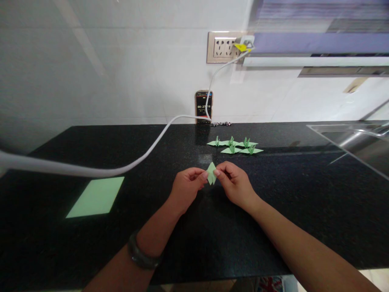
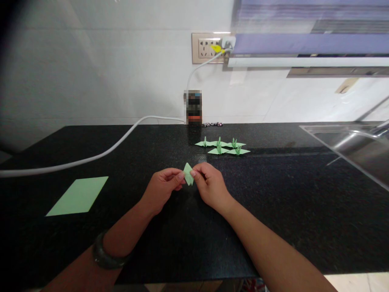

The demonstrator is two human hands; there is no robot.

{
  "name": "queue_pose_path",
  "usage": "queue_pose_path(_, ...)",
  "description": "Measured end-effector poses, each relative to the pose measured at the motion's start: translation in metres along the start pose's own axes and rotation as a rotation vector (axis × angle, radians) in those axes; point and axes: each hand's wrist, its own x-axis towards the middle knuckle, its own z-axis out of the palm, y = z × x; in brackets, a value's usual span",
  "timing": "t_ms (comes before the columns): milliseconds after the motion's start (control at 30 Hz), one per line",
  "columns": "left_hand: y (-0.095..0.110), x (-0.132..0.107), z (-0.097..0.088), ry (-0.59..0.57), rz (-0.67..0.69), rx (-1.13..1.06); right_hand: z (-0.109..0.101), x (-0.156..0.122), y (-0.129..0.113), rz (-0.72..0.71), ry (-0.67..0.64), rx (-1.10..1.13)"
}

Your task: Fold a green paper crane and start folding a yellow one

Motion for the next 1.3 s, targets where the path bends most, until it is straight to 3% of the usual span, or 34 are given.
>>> queue_pose_path(100, -0.001, 0.001, -0.003, 0.024, -0.080, -0.035, -0.003, 0.000, -0.001, -0.071, 0.028, -0.043)
queue_pose_path(200, -0.001, 0.002, -0.005, -0.146, -0.237, -0.163, -0.004, -0.001, -0.001, -0.153, -0.054, -0.062)
queue_pose_path(267, -0.002, 0.002, -0.006, -0.219, -0.257, -0.250, -0.004, -0.001, -0.002, -0.212, -0.127, -0.062)
queue_pose_path(367, -0.002, 0.001, -0.006, -0.226, -0.211, -0.306, -0.002, -0.002, -0.001, -0.186, -0.149, 0.011)
queue_pose_path(500, -0.003, 0.001, -0.005, -0.147, -0.120, -0.237, 0.005, -0.001, 0.002, 0.124, -0.010, 0.248)
queue_pose_path(600, -0.003, 0.000, -0.003, -0.102, -0.084, -0.188, 0.009, 0.000, 0.004, 0.242, -0.043, 0.372)
queue_pose_path(867, -0.005, 0.001, 0.000, -0.091, -0.042, -0.100, 0.009, 0.001, 0.001, 0.285, -0.067, 0.418)
queue_pose_path(1100, -0.005, -0.001, 0.000, 0.018, 0.115, 0.160, 0.014, -0.002, 0.005, 0.190, 0.049, 0.410)
queue_pose_path(1300, -0.004, -0.003, 0.000, 0.037, 0.205, 0.314, 0.013, -0.002, 0.004, 0.173, 0.002, 0.408)
